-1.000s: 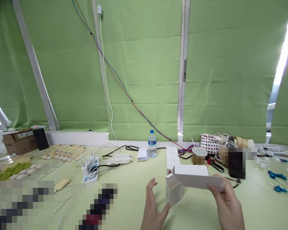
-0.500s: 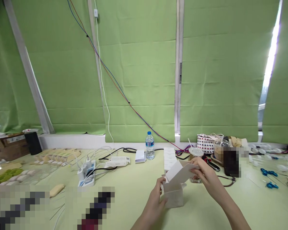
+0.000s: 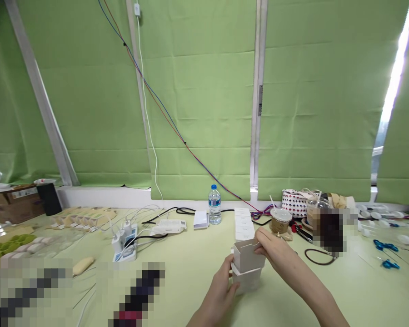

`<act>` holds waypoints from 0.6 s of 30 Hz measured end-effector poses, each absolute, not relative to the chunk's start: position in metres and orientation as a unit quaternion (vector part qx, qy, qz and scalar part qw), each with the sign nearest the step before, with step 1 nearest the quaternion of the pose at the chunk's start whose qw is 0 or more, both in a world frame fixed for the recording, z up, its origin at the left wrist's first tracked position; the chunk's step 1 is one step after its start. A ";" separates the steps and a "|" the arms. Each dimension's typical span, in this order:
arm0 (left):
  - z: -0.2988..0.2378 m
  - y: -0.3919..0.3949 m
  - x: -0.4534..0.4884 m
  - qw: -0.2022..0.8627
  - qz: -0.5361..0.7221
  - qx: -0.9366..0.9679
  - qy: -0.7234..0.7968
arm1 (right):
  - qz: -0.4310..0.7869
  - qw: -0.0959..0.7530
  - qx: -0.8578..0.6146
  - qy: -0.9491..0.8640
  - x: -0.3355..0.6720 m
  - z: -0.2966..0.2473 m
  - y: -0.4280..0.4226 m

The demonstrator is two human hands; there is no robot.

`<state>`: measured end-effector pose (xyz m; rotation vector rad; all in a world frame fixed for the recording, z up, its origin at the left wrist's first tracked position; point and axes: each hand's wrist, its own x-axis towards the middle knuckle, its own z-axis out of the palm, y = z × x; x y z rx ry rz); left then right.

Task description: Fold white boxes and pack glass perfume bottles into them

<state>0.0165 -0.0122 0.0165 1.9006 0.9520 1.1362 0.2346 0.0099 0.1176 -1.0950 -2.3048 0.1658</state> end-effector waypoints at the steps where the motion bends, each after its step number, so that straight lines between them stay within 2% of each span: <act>1: 0.016 -0.012 0.016 0.354 0.439 0.737 0.372 | 0.058 0.279 -0.411 -0.866 0.233 0.118 0.009; 8: 0.014 -0.009 0.015 0.342 0.442 0.748 0.359 | 0.070 0.262 -0.423 -0.865 0.223 0.125 0.001; 18: 0.014 -0.008 0.011 0.342 0.436 0.748 0.365 | 0.102 0.295 -0.429 -0.848 0.218 0.125 -0.005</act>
